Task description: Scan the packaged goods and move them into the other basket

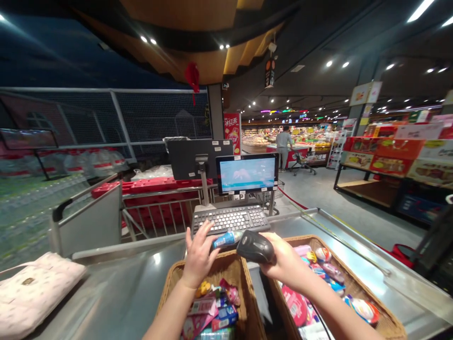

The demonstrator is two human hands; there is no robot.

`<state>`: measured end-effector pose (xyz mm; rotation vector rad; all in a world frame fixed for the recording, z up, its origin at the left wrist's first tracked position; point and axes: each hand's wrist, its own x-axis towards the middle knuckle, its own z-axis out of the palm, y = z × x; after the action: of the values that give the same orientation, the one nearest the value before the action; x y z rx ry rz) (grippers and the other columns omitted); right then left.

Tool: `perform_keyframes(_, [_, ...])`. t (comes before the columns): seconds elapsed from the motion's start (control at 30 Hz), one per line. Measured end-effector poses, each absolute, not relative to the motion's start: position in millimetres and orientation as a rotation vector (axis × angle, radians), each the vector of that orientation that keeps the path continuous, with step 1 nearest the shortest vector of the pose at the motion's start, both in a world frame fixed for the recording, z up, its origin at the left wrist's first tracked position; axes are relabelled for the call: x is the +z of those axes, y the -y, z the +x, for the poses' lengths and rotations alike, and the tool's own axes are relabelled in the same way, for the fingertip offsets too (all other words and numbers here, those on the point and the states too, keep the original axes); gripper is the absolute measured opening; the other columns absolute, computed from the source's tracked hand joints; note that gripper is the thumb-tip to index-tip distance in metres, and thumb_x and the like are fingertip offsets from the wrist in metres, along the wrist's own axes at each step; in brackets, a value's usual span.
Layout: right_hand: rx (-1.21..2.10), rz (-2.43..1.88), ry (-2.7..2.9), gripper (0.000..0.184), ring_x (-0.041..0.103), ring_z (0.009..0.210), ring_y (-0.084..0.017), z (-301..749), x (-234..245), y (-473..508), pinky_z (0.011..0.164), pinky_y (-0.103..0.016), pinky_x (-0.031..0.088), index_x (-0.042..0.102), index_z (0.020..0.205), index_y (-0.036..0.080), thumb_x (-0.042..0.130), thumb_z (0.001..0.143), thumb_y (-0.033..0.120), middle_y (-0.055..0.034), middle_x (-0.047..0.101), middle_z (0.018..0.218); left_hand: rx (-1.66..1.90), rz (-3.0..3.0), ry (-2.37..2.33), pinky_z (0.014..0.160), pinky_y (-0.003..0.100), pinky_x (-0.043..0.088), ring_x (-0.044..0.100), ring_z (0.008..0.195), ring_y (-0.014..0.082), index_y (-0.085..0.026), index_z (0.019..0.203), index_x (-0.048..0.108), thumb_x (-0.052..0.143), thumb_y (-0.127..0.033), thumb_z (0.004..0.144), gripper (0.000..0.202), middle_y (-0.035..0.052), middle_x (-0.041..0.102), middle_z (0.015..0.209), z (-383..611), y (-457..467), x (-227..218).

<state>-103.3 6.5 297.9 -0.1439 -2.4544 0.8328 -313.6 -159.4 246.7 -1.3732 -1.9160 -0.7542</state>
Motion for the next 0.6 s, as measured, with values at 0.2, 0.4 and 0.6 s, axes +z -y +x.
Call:
perform_keyframes(0.2, [0.839, -0.158, 2.508, 0.042, 0.059, 0.104, -0.024, -111, 289, 10, 0.093, -0.036, 0.047, 0.067, 0.103, 0.02, 0.058, 0.064, 0.007, -0.0067, 0.067, 0.109, -0.718, -1.4, 1.974, 0.115, 0.061, 0.008, 0.048, 0.13, 0.0295, -0.022, 0.092, 0.064, 0.06, -0.02, 0.084, 0.009, 0.012, 0.057, 0.134, -313, 187, 228])
perform_keyframes(0.4, [0.835, -0.158, 2.583, 0.051, 0.06, 0.102, -0.024, -120, 276, 23, 0.092, -0.037, 0.047, 0.065, 0.112, 0.021, 0.059, 0.064, 0.008, -0.0071, 0.067, 0.109, -0.667, -1.459, 2.092, 0.114, 0.063, 0.009, 0.045, 0.132, 0.0289, -0.023, 0.097, 0.063, 0.059, -0.021, 0.084, 0.013, 0.0105, 0.056, 0.136, -310, 213, 202])
perform_keyframes(0.6, [0.919, -0.13, 2.593, 0.048, 0.061, 0.105, -0.026, -128, 268, 38, 0.094, -0.038, 0.046, 0.067, 0.11, 0.021, 0.059, 0.064, 0.008, -0.0071, 0.069, 0.111, -0.545, -1.672, 2.222, 0.115, 0.065, 0.006, 0.042, 0.134, 0.0284, -0.023, 0.095, 0.061, 0.059, -0.023, 0.083, 0.013, 0.0086, 0.053, 0.14, -300, 232, 176])
